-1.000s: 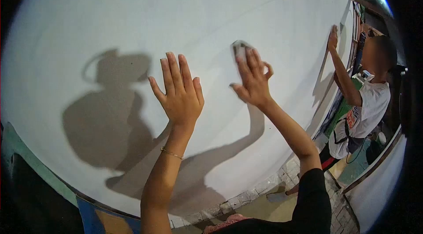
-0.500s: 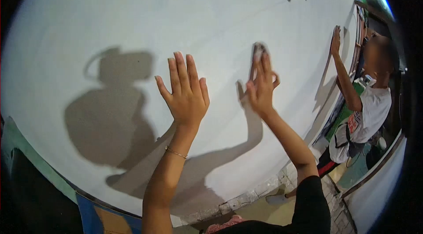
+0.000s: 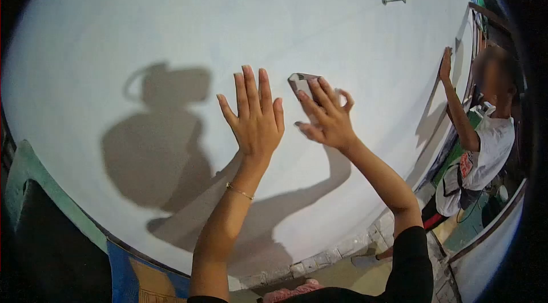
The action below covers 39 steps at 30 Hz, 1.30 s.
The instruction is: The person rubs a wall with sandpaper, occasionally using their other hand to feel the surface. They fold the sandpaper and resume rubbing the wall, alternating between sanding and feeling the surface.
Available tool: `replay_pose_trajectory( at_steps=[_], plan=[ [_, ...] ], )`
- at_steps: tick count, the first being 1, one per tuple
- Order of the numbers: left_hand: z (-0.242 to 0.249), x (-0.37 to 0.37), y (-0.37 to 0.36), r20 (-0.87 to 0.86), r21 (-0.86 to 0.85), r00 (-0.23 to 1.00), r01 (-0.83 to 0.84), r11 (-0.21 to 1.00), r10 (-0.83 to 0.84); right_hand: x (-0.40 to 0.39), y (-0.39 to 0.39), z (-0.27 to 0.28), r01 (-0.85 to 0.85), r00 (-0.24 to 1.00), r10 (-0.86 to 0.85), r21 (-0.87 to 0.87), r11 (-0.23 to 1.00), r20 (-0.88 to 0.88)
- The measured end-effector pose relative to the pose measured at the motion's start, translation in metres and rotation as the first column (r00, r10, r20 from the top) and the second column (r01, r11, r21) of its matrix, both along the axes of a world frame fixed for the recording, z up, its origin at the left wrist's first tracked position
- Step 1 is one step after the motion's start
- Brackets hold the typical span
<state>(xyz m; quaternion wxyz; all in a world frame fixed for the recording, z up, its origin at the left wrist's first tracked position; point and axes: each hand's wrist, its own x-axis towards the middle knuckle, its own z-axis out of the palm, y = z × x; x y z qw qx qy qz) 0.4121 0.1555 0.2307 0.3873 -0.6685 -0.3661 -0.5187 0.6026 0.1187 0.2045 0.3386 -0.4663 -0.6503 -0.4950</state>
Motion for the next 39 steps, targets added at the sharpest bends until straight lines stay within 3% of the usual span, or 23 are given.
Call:
replay_pose_trajectory(
  at_steps=[1,2,5,7,9,10,12,14,16,17,19,21,23,25,27,29,31,33,35,37,39],
  plan=[
    [0.000,0.001,0.000,0.027,-0.013,0.999,0.024,1.000,-0.024,0.010,0.003,0.005,0.051,0.998,-0.052,0.037,0.998,0.029],
    [0.001,-0.005,-0.001,0.047,-0.053,0.996,0.076,0.996,-0.073,0.016,0.000,0.016,0.112,0.991,-0.110,0.010,0.994,-0.079],
    [0.013,-0.035,-0.006,0.112,-0.045,0.992,0.057,0.997,-0.052,0.022,-0.002,0.045,-0.103,0.901,0.148,0.129,0.986,-0.407],
    [0.024,-0.061,0.001,0.145,-0.032,0.989,0.042,0.999,-0.037,-0.005,-0.002,0.043,-0.090,0.940,0.115,0.094,0.992,-0.322],
    [0.032,-0.083,0.008,0.203,-0.003,0.977,-0.072,0.997,0.071,-0.037,-0.007,0.034,0.016,0.999,-0.023,-0.206,0.978,-0.027],
    [0.033,-0.091,0.013,0.194,-0.003,0.973,-0.129,0.992,0.127,-0.040,-0.002,0.035,0.007,1.000,-0.013,-0.203,0.979,-0.025],
    [0.024,-0.096,0.019,0.177,0.006,0.974,-0.144,0.990,0.141,-0.047,0.011,0.043,-0.063,0.962,0.076,-0.061,0.996,0.262],
    [0.020,-0.097,0.019,0.163,0.025,0.975,-0.158,0.987,0.152,-0.036,0.012,0.082,0.097,0.992,-0.101,0.051,0.994,0.080],
    [0.021,-0.096,0.016,0.168,-0.003,0.977,-0.133,0.991,0.132,-0.023,0.020,0.122,-0.013,0.973,0.061,0.211,0.977,-0.224],
    [0.021,-0.096,0.018,0.176,0.004,0.975,-0.142,0.990,0.139,-0.023,0.024,0.140,-0.030,0.959,0.108,0.283,0.959,-0.262],
    [0.020,-0.095,0.023,0.159,0.017,0.971,-0.181,0.983,0.176,-0.041,0.041,0.146,-0.070,0.957,0.162,0.350,0.934,-0.241],
    [0.021,-0.094,0.019,0.153,0.005,0.970,-0.194,0.981,0.191,-0.083,0.022,0.135,-0.066,0.997,0.069,0.091,0.994,-0.026],
    [0.023,-0.094,0.016,0.128,-0.019,0.982,-0.139,0.990,0.141,-0.101,0.018,0.127,-0.142,0.920,0.160,-0.076,0.987,0.357],
    [0.024,-0.096,0.014,0.127,-0.012,0.981,-0.148,0.989,0.148,-0.098,0.026,0.143,-0.144,0.908,0.113,0.048,0.988,0.403],
    [0.023,-0.095,0.018,0.130,0.020,0.979,-0.159,0.987,0.156,-0.090,0.028,0.171,-0.077,0.983,0.039,0.207,0.975,0.180],
    [0.022,-0.093,0.019,0.126,0.034,0.974,-0.195,0.980,0.189,-0.092,0.031,0.193,-0.123,0.986,0.151,0.307,0.944,-0.069],
    [0.022,-0.092,0.016,0.109,0.016,0.972,-0.211,0.977,0.208,-0.109,0.031,0.185,-0.127,0.988,0.147,0.303,0.944,-0.043],
    [0.023,-0.092,0.015,0.113,0.009,0.974,-0.197,0.980,0.194,-0.128,0.029,0.167,-0.201,0.950,0.173,0.086,0.976,0.259],
    [0.023,-0.093,0.015,0.116,0.000,0.977,-0.180,0.984,0.179,-0.138,0.027,0.162,-0.291,0.833,0.284,-0.061,0.955,0.474],
    [0.024,-0.095,0.018,0.127,0.013,0.978,-0.170,0.985,0.168,-0.132,0.031,0.180,-0.199,0.884,0.141,0.087,0.976,0.445],
    [0.022,-0.095,0.021,0.125,-0.007,0.977,-0.171,0.985,0.171,-0.122,0.039,0.194,-0.150,0.979,0.111,0.233,0.961,0.174]
  ],
)
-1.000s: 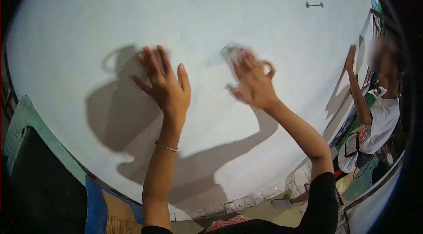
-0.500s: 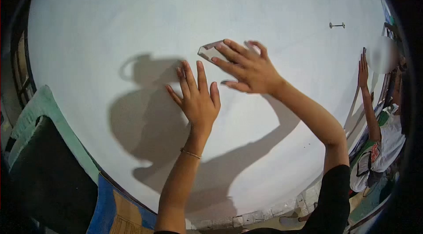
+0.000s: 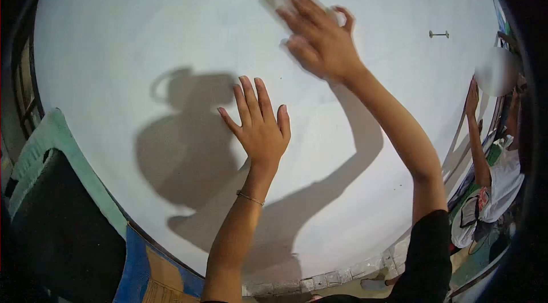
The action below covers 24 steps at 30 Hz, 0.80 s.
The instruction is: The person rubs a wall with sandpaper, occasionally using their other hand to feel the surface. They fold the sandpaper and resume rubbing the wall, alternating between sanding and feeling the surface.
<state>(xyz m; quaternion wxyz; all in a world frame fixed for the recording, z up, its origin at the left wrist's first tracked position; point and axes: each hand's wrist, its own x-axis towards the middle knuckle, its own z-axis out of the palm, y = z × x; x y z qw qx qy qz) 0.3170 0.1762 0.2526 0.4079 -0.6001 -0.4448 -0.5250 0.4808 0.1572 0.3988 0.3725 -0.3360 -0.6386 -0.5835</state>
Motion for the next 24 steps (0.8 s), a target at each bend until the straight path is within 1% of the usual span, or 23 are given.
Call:
replay_pose_trajectory(
  at_steps=[1,2,4,5,6,8,9,11,12,14,16,17,18,20,21,22,24],
  plan=[
    [0.000,0.001,0.000,-0.002,0.010,1.000,-0.007,1.000,0.007,0.008,0.009,0.006,-0.018,0.995,0.024,0.061,0.998,-0.099],
    [0.000,0.002,0.001,-0.006,0.021,1.000,-0.014,1.000,0.014,0.005,0.009,0.002,-0.017,0.995,0.022,0.059,0.998,-0.094],
    [0.000,0.003,-0.001,-0.006,0.006,1.000,-0.018,1.000,0.018,-0.005,-0.001,-0.021,-0.075,0.995,0.073,-0.024,0.997,-0.065],
    [0.000,0.004,-0.002,-0.009,-0.009,1.000,-0.022,1.000,0.022,-0.006,-0.008,-0.032,-0.051,0.995,0.064,-0.159,0.986,0.081],
    [0.000,0.004,-0.002,-0.015,-0.008,1.000,-0.018,1.000,0.018,-0.005,-0.011,-0.042,-0.005,0.976,0.056,-0.236,0.972,0.209],
    [-0.001,0.003,-0.001,-0.001,0.002,1.000,0.009,1.000,-0.009,0.014,-0.008,-0.048,0.009,0.970,0.041,-0.206,0.979,0.238],
    [0.000,0.003,0.001,0.005,0.035,1.000,0.010,0.999,-0.011,0.027,-0.011,-0.044,0.037,0.991,-0.017,-0.150,0.988,0.132],
    [0.001,0.003,0.001,0.003,0.030,1.000,0.000,1.000,0.000,0.054,-0.011,-0.039,0.102,0.988,-0.104,-0.022,0.995,-0.112],
    [0.002,0.003,0.000,0.000,0.022,1.000,-0.020,1.000,0.020,0.065,-0.011,-0.041,0.083,0.973,-0.080,0.001,0.997,-0.218],
    [0.004,0.003,0.001,-0.003,0.031,1.000,-0.024,0.999,0.024,0.072,-0.010,-0.061,-0.037,0.967,0.037,0.005,0.999,-0.252],
    [0.003,0.004,0.001,0.006,0.056,1.000,-0.008,0.998,0.008,0.071,-0.020,-0.096,0.006,0.989,-0.029,-0.160,0.987,-0.142],
    [0.002,0.003,-0.001,0.002,0.059,1.000,0.004,0.998,-0.004,0.075,-0.028,-0.111,0.093,0.996,-0.091,-0.234,0.968,0.017],
    [0.002,0.003,-0.002,0.000,0.058,1.000,0.010,0.998,-0.010,0.082,-0.028,-0.122,0.108,0.987,-0.081,-0.208,0.972,0.137],
    [0.000,0.002,-0.004,0.004,0.036,1.000,-0.023,0.999,0.023,0.101,-0.029,-0.129,0.144,0.989,-0.139,-0.154,0.978,0.043],
    [0.000,0.003,-0.003,0.016,0.043,1.000,-0.014,0.999,0.014,0.111,-0.032,-0.129,0.144,0.984,-0.158,-0.150,0.978,-0.085],
    [0.000,0.003,-0.002,0.012,0.039,1.000,-0.003,0.999,0.003,0.120,-0.035,-0.129,0.049,0.967,-0.082,-0.143,0.989,-0.241],
    [0.000,0.003,-0.002,0.016,0.065,1.000,0.012,0.998,-0.013,0.129,-0.025,-0.146,-0.066,0.874,0.041,-0.035,0.997,-0.484]
  ],
)
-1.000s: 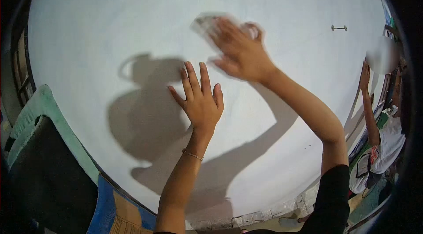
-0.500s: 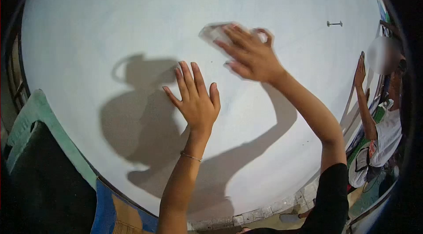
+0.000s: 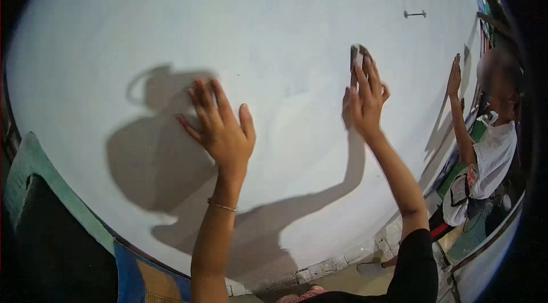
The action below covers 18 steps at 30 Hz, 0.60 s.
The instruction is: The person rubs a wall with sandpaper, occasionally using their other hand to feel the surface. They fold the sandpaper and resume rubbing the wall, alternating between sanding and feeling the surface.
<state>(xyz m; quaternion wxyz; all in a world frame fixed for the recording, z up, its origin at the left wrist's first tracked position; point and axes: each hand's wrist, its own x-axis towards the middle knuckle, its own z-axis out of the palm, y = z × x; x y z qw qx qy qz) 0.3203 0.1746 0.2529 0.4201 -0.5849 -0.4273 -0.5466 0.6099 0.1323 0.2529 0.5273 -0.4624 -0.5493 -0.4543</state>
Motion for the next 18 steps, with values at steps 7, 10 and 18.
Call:
replay_pose_trajectory(
  at_steps=[7,10,18],
  plan=[
    [-0.016,0.001,0.011,-0.002,0.009,0.998,0.061,0.998,-0.061,-0.002,-0.014,-0.088,0.138,0.937,-0.063,-0.196,0.971,0.344],
    [-0.030,0.004,0.017,-0.020,-0.012,0.999,0.033,0.999,-0.033,0.014,-0.009,-0.086,0.175,0.979,-0.141,-0.248,0.953,0.150],
    [-0.128,0.043,0.025,-0.039,-0.182,0.995,0.085,0.980,-0.093,0.003,0.005,-0.104,0.032,0.950,0.073,-0.326,0.945,0.304]
  ],
)
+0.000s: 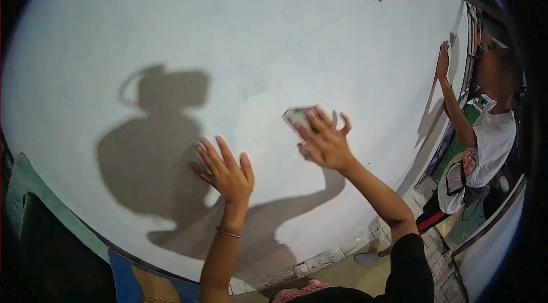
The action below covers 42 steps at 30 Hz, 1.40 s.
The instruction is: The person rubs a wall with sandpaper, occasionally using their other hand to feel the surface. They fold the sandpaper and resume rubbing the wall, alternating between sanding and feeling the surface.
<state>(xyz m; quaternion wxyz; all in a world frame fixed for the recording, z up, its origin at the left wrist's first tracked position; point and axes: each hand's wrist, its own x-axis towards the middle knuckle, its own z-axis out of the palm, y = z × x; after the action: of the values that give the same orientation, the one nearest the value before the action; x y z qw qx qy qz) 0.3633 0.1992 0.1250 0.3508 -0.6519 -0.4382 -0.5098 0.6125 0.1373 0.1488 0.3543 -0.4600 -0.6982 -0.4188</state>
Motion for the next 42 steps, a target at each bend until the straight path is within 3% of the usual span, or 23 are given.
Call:
replay_pose_trajectory(
  at_steps=[2,4,7,8,10,13,14,17,19,20,22,24,26,28,31,32,34,36,38,39,40,42],
  plan=[
    [-0.021,0.007,0.000,-0.006,0.014,1.000,-0.008,1.000,0.008,0.014,0.002,0.012,0.107,0.979,-0.098,0.043,0.993,-0.178],
    [-0.032,0.010,-0.002,-0.007,0.031,1.000,-0.018,0.999,0.018,0.026,0.005,0.021,0.047,0.905,-0.009,0.080,0.996,-0.425],
    [-0.036,0.008,-0.001,-0.050,0.047,0.997,-0.053,0.997,0.056,0.002,0.005,0.006,-0.012,0.934,0.033,0.063,0.998,-0.356],
    [-0.038,0.008,0.001,-0.050,0.042,0.997,-0.052,0.998,0.054,0.000,0.006,-0.003,-0.023,0.966,0.013,-0.036,0.999,-0.259],
    [-0.041,0.008,0.004,-0.053,0.039,0.997,-0.052,0.998,0.054,0.000,0.011,-0.011,0.104,0.991,-0.103,0.003,0.995,-0.087],
    [-0.042,0.011,0.004,-0.057,0.017,0.997,-0.059,0.998,0.060,0.017,0.006,0.006,0.204,0.970,-0.205,-0.024,0.979,-0.130],
    [-0.042,0.013,0.004,-0.039,0.019,0.997,-0.059,0.998,0.060,0.021,0.002,0.017,0.150,0.959,-0.160,-0.060,0.987,-0.233],
    [-0.036,0.022,-0.005,-0.036,0.037,0.997,-0.073,0.997,0.074,0.029,-0.004,0.023,0.120,0.939,-0.129,-0.047,0.992,-0.319],
    [-0.034,0.024,-0.010,-0.055,0.055,0.994,-0.087,0.995,0.090,0.022,-0.007,0.010,-0.052,0.980,0.044,-0.036,0.998,-0.194],
    [-0.035,0.022,-0.014,-0.054,0.045,0.994,-0.094,0.995,0.096,0.017,-0.012,0.004,0.001,0.996,-0.011,-0.102,0.995,-0.091],
    [-0.038,0.023,-0.019,-0.053,0.039,0.993,-0.102,0.994,0.104,0.025,-0.008,-0.003,0.032,0.999,-0.032,0.011,0.999,0.021],
    [-0.041,0.027,-0.025,-0.027,0.055,0.997,-0.072,0.996,0.073,0.046,-0.014,0.008,0.082,0.986,-0.078,0.022,0.996,-0.149],
    [-0.041,0.024,-0.027,-0.030,0.049,0.996,-0.085,0.995,0.086,0.064,-0.017,0.026,0.029,0.908,-0.003,0.057,0.998,-0.419],
    [-0.037,0.025,-0.026,-0.036,0.043,0.995,-0.096,0.994,0.098,0.068,-0.007,0.028,-0.013,0.873,0.076,0.134,0.991,-0.482],
    [-0.028,0.033,-0.023,-0.014,0.052,0.996,-0.089,0.995,0.090,0.038,-0.019,0.012,-0.070,0.971,0.041,-0.116,0.991,-0.235],
    [-0.029,0.038,-0.021,-0.010,0.036,0.996,-0.084,0.996,0.084,0.037,-0.020,0.001,-0.028,0.999,0.030,-0.099,0.995,0.027],
    [-0.029,0.047,-0.018,-0.010,0.022,0.997,-0.075,0.997,0.075,0.045,-0.008,-0.006,-0.058,0.987,0.060,-0.013,0.998,0.148],
    [-0.025,0.051,-0.015,-0.004,0.067,0.998,-0.058,0.996,0.058,0.066,-0.005,0.019,0.065,0.997,-0.065,-0.005,0.998,-0.038],
    [-0.021,0.056,-0.014,0.004,0.061,0.999,-0.044,0.997,0.044,0.088,-0.006,0.056,0.004,0.912,0.052,0.134,0.991,-0.407],
    [-0.018,0.059,-0.015,0.010,0.053,1.000,-0.030,0.998,0.030,0.097,0.001,0.068,0.006,0.866,0.088,0.187,0.982,-0.492],
    [-0.015,0.062,-0.017,0.010,0.050,0.999,-0.032,0.998,0.032,0.104,0.003,0.074,0.014,0.812,0.128,0.237,0.971,-0.570],
    [-0.015,0.064,-0.014,0.000,0.104,1.000,-0.030,0.994,0.030,0.081,-0.007,0.075,-0.055,0.836,0.135,0.164,0.985,-0.531]
  ],
)
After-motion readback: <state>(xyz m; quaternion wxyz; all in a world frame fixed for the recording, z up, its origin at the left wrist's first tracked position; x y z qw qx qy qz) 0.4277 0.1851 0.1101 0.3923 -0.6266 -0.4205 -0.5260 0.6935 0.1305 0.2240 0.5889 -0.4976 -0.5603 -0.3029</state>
